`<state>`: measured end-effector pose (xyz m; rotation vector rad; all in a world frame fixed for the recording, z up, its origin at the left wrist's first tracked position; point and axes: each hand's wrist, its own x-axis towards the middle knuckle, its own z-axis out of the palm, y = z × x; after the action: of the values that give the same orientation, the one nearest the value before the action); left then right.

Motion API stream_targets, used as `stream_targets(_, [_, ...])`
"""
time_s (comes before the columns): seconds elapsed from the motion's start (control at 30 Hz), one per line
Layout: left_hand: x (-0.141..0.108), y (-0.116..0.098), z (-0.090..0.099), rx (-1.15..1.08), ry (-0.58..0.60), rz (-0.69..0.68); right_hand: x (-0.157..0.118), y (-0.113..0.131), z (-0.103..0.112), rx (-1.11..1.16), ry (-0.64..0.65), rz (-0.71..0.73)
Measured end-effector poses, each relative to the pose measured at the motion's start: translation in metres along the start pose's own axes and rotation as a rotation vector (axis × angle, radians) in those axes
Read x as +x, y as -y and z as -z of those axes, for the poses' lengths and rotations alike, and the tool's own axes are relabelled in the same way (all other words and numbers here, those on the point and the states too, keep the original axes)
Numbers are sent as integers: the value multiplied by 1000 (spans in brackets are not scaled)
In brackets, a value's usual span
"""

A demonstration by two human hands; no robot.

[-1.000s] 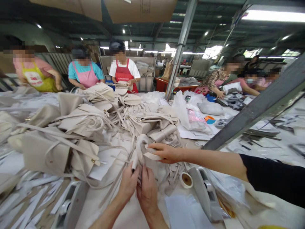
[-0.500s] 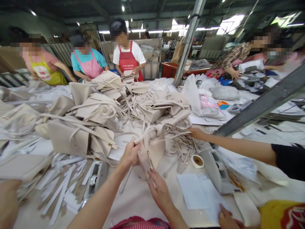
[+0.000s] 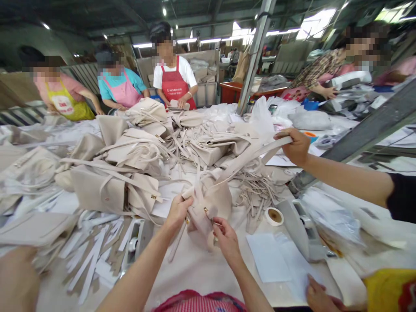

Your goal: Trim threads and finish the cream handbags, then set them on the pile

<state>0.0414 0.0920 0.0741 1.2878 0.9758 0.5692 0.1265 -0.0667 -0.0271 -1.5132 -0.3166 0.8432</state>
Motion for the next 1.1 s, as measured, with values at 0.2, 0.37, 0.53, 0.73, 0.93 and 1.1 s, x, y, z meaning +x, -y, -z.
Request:
stream_targets(0.2, [-64,16,-29,575,274,-315,-20,21,23,451,128,-110])
stream_targets(0.37, [-118,46,-70,1049,671,-550,-33,35,69,440,-57,-138])
stream_targets(0.53, [-109,29,-77,955,916,-613,-30,38,101,427,-142,-168])
stream_targets(0.73, [-61,33,-56,556,442,-192,-28,30,117,432,-110,-210])
stream_targets(0.93, [-41,41,-52,593,374,-104,-31,25,122,427,-88,-288])
stream_targets(1.1, [-49,38,-63,912,439,-219,-33,18,126,388,-29,-379])
